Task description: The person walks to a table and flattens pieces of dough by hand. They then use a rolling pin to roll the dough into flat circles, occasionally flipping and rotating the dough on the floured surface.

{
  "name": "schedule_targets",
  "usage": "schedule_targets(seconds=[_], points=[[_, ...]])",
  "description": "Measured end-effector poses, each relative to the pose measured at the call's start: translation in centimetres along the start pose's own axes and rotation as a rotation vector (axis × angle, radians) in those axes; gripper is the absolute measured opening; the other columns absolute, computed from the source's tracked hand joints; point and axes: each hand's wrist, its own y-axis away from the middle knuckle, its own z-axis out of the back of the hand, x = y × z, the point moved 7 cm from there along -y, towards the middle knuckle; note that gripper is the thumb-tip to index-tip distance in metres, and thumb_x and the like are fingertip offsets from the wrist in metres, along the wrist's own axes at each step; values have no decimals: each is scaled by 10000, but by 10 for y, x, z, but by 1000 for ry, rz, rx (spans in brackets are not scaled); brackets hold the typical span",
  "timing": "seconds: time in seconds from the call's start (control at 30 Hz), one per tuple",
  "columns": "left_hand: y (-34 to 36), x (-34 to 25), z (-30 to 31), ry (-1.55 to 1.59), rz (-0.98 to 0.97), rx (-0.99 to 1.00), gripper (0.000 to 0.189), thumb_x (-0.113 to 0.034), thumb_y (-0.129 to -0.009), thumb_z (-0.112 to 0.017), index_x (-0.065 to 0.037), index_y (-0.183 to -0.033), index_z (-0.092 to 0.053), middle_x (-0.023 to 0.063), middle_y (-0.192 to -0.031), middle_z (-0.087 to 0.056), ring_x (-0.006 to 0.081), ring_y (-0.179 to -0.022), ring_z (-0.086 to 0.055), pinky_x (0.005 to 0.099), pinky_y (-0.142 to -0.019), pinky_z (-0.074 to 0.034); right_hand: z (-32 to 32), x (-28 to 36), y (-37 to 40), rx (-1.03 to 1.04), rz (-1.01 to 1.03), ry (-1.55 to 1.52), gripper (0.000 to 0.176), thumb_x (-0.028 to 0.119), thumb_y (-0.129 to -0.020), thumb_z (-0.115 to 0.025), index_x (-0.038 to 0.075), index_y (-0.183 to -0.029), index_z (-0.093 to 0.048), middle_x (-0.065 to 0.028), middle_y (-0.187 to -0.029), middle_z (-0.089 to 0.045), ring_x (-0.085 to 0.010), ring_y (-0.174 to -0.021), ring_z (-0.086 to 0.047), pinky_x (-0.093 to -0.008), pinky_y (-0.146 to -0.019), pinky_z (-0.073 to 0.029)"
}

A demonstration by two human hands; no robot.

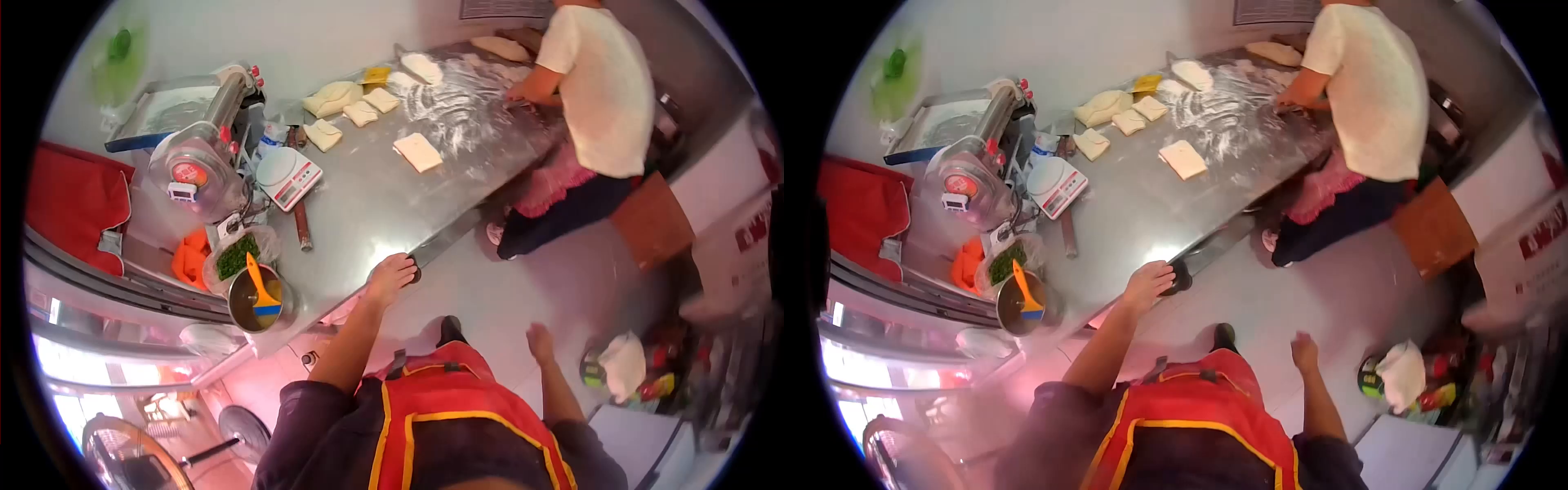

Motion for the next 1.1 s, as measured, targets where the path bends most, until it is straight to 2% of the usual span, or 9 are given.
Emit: schedule_targets(seconds=[0.03, 0.07, 0.17, 0.27, 0.43, 0.67, 0.9, 0.93, 1.1], points=[[-19, -1, 7, 46, -53, 30, 420, -197, -977, -545, 33, -1322, -477, 209, -1239, -590, 326, -1134, -606, 402, -940, -523, 17, 30, -68, 27, 30, -28, 324, 224, -932, -590, 3, -1169, -614, -220, -1105, -652, -373, -1052, -619, -439, -925, -492], [-28, -35, -35, 7, 29, -270, 375, -132, -992, -477, 41, -1325, -472, 202, -1190, -601, 313, -1108, -617, 379, -913, -533, 39, 89, -181, 11, 97, -239, 343, 239, -953, -592, 0, -1198, -593, -199, -1121, -659, -323, -1053, -635, -408, -920, -490], [-114, -13, 13, 93, -239, 47, 384, -121, -985, -497, 56, -1324, -465, 196, -1162, -607, 296, -1084, -621, 360, -884, -540, 51, 202, -318, 126, 155, -562, 322, 215, -965, -582, -10, -1193, -616, -139, -1085, -675, -184, -1017, -635, -307, -893, -485], [-148, -55, 6, -361, -255, -213, 363, -91, -921, -552, 23, -1259, -482, 118, -1103, -625, 204, -1067, -603, 306, -952, -479, 20, 272, -416, 185, 166, -574, 342, 225, -954, -584, -11, -1200, -616, -127, -1081, -680, -186, -1020, -637, -296, -891, -481], [-250, -94, 15, 62, -154, -413, 251, -140, -947, -592, 24, -1136, -590, 108, -1078, -647, 192, -1026, -629, 278, -878, -509, -81, 329, -516, 191, 3, -688, 280, 222, -890, -610, -3, -1047, -669, -209, -1005, -693, -316, -934, -679, -396, -795, -513], [-284, -135, -29, 63, 60, -627, 306, -173, -947, -630, 54, -1151, -605, 121, -986, -673, 204, -820, -661, 332, -735, -551, -94, 373, -525, 695, -302, -799, 281, 189, -809, -740, -19, -990, -685, -146, -881, -689, -208, -724, -653, -352, -618, -513], [-375, -131, -98, -532, -132, -389, 323, -220, -933, -663, 20, -1148, -638, 94, -994, -686, 132, -794, -635, 313, -675, -520, 14, 319, -576, 137, 23, -639, 340, 167, -856, -702, 2, -1142, -622, -140, -945, -697, -214, -792, -669, -340, -693, -530], [-383, -134, -111, -610, -154, -411, 353, -257, -860, -711, 5, -1084, -633, 211, -929, -685, 307, -822, -682, 397, -720, -515, 11, 300, -582, 137, 58, -610, 348, 146, -862, -672, 3, -1170, -597, -165, -953, -694, -269, -825, -678, -369, -743, -531], [-358, -117, -108, -1014, -145, -633, 362, -245, -867, -690, -22, -1108, -539, 196, -985, -665, 399, -925, -647, 473, -777, -506, -31, 278, -571, 257, 127, -457, 341, 126, -859, -647, 7, -1174, -595, -193, -1026, -662, -339, -907, -646, -407, -812, -513]])
